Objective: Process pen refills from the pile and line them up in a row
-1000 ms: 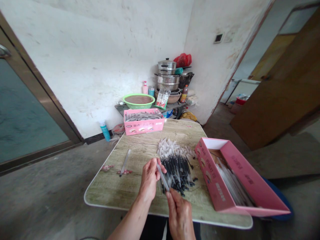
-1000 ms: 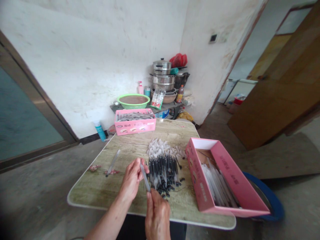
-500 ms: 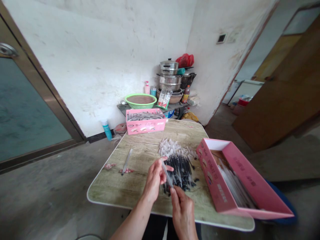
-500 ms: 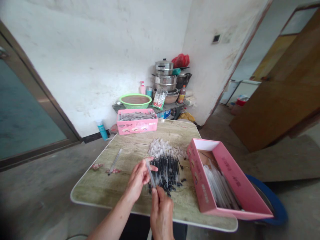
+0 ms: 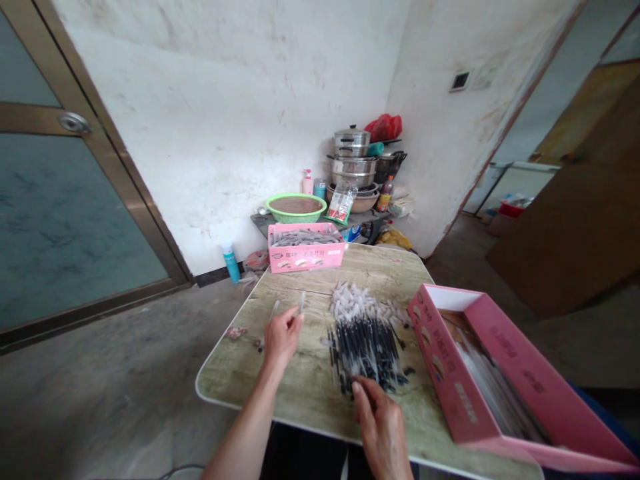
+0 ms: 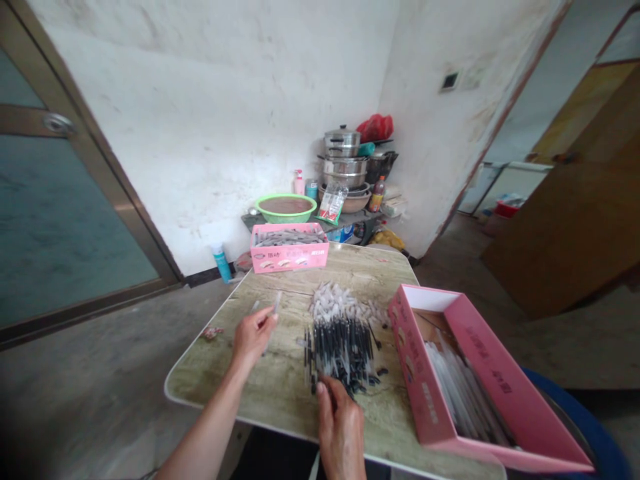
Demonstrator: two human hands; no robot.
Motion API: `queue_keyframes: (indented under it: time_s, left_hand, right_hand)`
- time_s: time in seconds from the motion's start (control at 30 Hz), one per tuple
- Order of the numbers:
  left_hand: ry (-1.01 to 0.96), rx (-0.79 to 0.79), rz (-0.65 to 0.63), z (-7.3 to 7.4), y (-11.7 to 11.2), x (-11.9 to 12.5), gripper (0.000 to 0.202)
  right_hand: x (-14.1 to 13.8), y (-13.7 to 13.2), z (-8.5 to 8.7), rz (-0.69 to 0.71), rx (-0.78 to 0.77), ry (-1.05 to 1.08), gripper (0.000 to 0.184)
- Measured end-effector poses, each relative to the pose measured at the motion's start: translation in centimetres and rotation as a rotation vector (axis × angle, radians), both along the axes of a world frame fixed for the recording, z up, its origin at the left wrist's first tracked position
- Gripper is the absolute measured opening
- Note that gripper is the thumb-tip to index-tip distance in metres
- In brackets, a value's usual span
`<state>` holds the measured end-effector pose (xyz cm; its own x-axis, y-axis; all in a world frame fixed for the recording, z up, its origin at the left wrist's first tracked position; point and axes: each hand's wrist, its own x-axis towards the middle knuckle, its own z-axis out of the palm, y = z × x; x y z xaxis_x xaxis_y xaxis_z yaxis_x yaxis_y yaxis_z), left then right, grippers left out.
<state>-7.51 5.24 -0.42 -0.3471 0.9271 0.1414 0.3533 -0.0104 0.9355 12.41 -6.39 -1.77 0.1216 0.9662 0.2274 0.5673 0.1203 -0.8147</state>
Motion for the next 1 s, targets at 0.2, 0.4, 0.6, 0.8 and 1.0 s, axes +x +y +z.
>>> queue_keyframes:
  time_s: [0.2,0.4,0.6,0.8,1.0]
  left_hand:
    - [0.795,-0.143,0.167,-1.1,1.1,-4.7,0.023]
    - [0.901,-0.234,0.161,-2.4,0.9,-4.2,0.022]
    - [0.858,-0.235,0.156,-2.5,1.0,-4.6,0.027]
    - [0.822,-0.213,0.147,-2.7,1.0,-5.1,0.028]
    - [0.721,-0.114,0.132,-1.3,0.6,-3.8,0.03]
  right_hand:
    - [0.9,-0.4,-0.2,-0.003,0.001,-0.006,0.043]
    - [1.5,-0.5,-0.8,-0.024,0.011,-0.006,0.042]
    - [1.9,-0.7,-0.8,-0.024,0.016,0.001,0.04]
    - [2.2,-0.7,-0.9,-0.025,-0.023,0.015,0.039]
    - [2.7,-0.8,-1.3,-0.035,-0.055,0.027,0.039]
